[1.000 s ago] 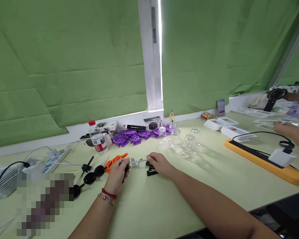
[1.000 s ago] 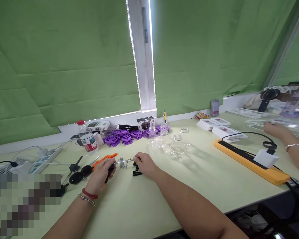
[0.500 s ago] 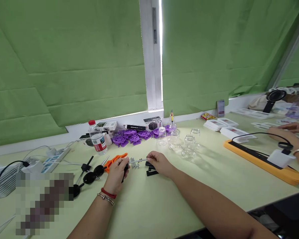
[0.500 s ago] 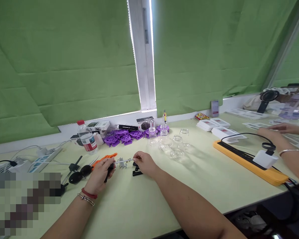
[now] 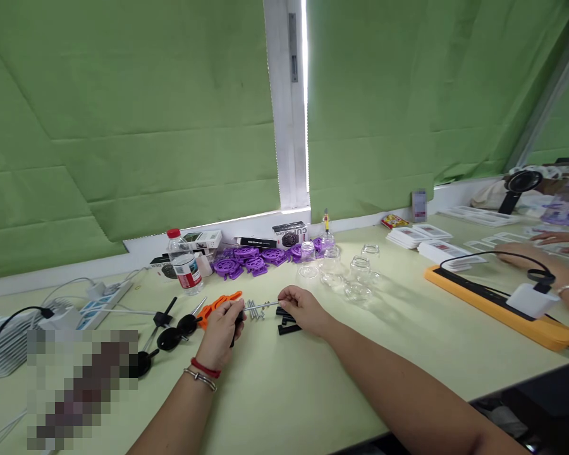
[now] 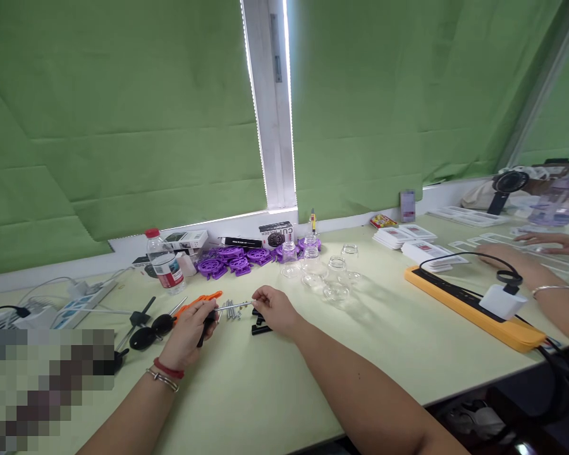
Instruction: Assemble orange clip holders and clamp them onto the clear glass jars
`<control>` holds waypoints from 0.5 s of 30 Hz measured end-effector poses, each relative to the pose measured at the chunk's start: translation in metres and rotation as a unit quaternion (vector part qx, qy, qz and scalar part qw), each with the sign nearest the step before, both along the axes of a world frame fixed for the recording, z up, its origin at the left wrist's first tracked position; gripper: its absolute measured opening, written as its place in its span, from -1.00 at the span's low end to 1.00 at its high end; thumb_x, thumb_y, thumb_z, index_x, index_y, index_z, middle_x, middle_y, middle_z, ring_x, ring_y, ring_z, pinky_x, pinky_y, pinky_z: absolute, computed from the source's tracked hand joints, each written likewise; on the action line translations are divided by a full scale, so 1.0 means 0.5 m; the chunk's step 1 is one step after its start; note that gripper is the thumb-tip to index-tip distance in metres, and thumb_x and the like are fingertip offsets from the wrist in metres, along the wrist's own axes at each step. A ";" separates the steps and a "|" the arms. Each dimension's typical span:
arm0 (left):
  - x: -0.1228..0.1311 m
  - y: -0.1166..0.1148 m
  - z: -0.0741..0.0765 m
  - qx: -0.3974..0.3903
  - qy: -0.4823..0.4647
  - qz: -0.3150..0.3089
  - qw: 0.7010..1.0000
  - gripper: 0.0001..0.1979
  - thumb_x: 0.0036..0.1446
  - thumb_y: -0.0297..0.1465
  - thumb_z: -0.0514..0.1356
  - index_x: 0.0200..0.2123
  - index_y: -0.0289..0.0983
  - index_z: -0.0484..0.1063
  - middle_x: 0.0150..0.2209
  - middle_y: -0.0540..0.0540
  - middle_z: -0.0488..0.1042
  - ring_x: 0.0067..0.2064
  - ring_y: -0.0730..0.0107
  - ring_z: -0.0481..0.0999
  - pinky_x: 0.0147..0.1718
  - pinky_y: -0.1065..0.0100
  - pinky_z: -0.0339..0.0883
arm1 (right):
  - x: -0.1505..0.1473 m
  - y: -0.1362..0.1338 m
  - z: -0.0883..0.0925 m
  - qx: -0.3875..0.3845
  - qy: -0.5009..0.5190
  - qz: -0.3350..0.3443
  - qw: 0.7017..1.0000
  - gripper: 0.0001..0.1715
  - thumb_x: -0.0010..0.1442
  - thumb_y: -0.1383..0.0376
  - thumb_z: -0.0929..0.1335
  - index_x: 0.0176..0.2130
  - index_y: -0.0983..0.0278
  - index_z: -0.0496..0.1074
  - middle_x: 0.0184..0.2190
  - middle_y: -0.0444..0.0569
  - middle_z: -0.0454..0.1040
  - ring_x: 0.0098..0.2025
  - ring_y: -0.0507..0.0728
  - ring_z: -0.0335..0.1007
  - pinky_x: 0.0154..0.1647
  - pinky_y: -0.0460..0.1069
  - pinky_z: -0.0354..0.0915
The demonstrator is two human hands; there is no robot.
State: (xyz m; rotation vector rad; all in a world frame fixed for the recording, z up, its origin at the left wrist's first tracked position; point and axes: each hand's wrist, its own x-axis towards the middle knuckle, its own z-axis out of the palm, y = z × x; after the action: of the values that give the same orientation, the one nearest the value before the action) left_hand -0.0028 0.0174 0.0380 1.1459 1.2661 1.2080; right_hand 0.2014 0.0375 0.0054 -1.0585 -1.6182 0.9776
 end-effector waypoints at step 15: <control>0.002 0.001 -0.002 -0.006 0.005 0.002 1.000 -0.67 -0.06 -0.11 0.23 -0.47 -0.28 0.31 -0.55 0.07 0.34 -0.64 0.62 0.23 -0.70 0.52 0.00 | 0.001 0.002 -0.005 -0.007 -0.067 -0.013 0.998 -0.71 0.18 0.11 0.24 -0.43 0.26 0.33 -0.58 -0.20 0.17 -0.51 0.00 0.05 -0.46 -0.08 0.06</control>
State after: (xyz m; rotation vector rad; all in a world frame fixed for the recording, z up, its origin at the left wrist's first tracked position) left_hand -0.0019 0.0180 0.0372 1.1425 1.2812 1.1983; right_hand 0.2018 0.0386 0.0028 -1.1728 -1.7026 0.9182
